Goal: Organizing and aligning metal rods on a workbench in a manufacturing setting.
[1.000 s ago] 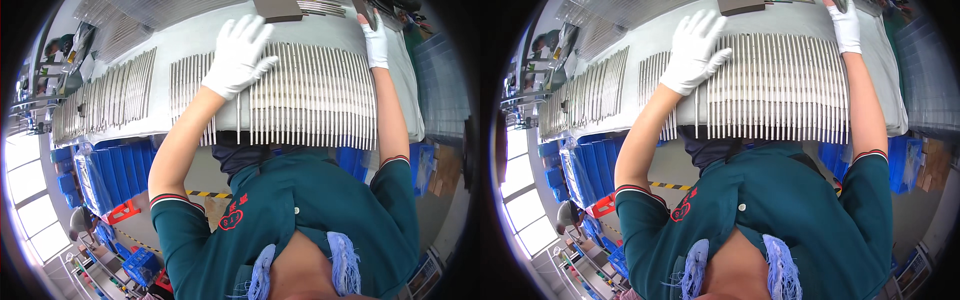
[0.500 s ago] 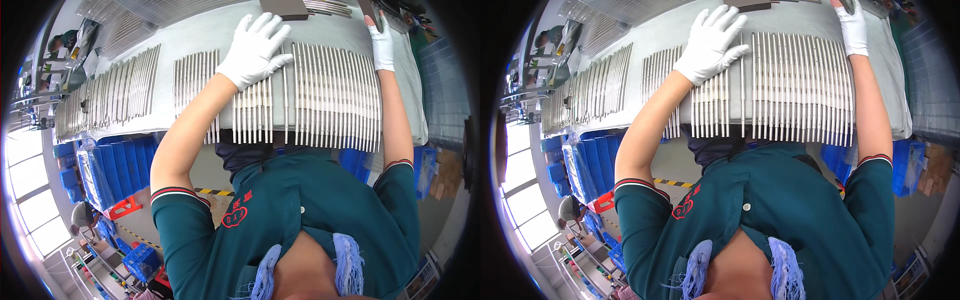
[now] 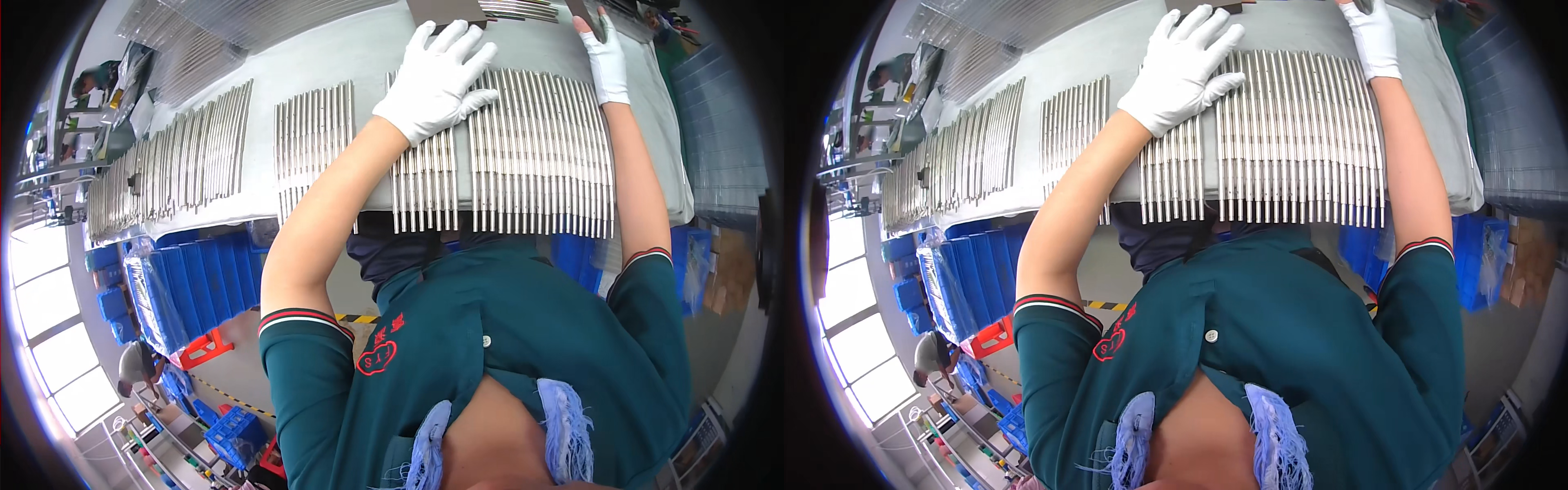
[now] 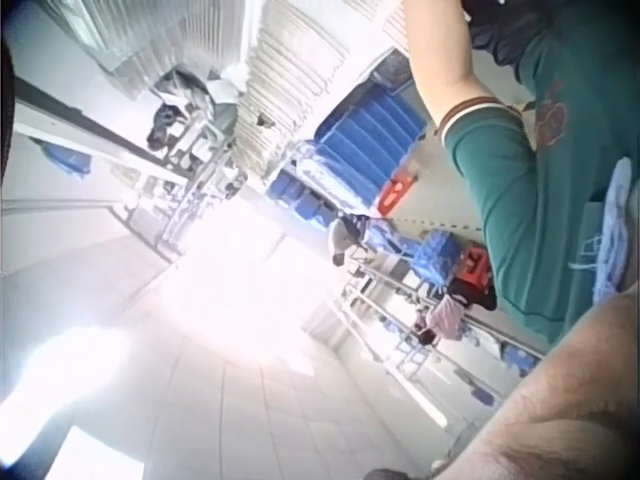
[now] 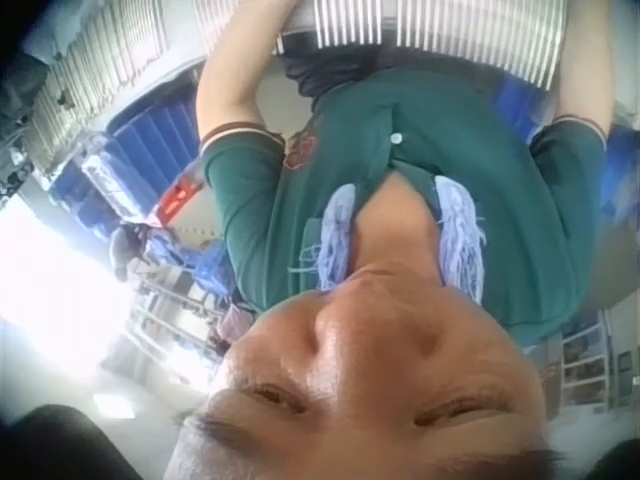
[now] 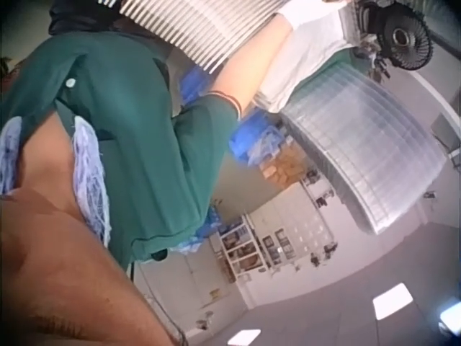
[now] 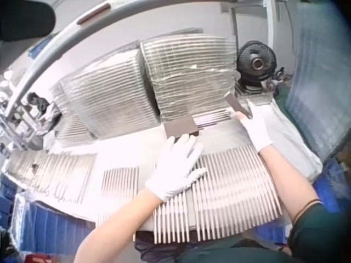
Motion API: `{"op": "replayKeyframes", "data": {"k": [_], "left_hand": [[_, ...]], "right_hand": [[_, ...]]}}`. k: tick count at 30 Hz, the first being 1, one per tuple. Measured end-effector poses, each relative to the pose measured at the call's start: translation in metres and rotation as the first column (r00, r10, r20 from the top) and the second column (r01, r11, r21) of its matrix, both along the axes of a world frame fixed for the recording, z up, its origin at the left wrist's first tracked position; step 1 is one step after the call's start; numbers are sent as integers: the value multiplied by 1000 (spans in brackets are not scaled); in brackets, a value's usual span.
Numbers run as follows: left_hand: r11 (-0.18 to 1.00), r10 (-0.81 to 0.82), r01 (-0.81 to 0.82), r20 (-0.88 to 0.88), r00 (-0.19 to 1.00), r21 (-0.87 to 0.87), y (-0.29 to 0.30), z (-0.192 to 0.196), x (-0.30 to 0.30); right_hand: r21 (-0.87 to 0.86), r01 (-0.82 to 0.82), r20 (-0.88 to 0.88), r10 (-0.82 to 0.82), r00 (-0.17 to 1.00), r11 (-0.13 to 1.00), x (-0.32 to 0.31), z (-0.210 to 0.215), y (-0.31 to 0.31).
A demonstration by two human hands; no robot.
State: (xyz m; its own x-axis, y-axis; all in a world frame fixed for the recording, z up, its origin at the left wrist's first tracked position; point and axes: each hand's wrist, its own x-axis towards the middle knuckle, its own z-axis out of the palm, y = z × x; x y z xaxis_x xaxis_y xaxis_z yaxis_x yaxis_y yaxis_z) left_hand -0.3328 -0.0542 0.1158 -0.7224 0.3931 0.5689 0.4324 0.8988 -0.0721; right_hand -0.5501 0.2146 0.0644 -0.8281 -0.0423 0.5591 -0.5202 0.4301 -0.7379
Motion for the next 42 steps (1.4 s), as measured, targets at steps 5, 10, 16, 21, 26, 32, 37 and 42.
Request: {"op": "replayKeyframes", "data": {"k": [5,10,16,21,26,32,37,42], "left_hand": [[999,-34,34,35,999,-8,10,3,-5],[986,-44,65,136,990,-154,-23,17,14],[971,63,-30,133,989,-238,-46,27,28],[982,-115,128,105,988,-135,24,23,1],[970,-235,238,71,969,-41,93,10,-37],[980,-189,178,145,971,85,89,-1,-37],[989,-145,149,176,974,-9,50,5,-19],[991,-87,106,205,975,-86,17,10,-3]], "right_hand": [[-39,-2,83,5,996,999,3,6,-2],[-200,-44,20,49,999,979,-4,4,3],[-385,-72,84,113,990,920,14,26,-6],[-345,-62,61,88,994,936,12,24,-10],[-336,-68,11,76,997,940,13,21,-11],[-636,-112,155,269,950,763,33,41,-13],[-842,-34,249,444,861,538,35,44,-4],[-867,-58,238,513,825,495,30,37,0]]}}
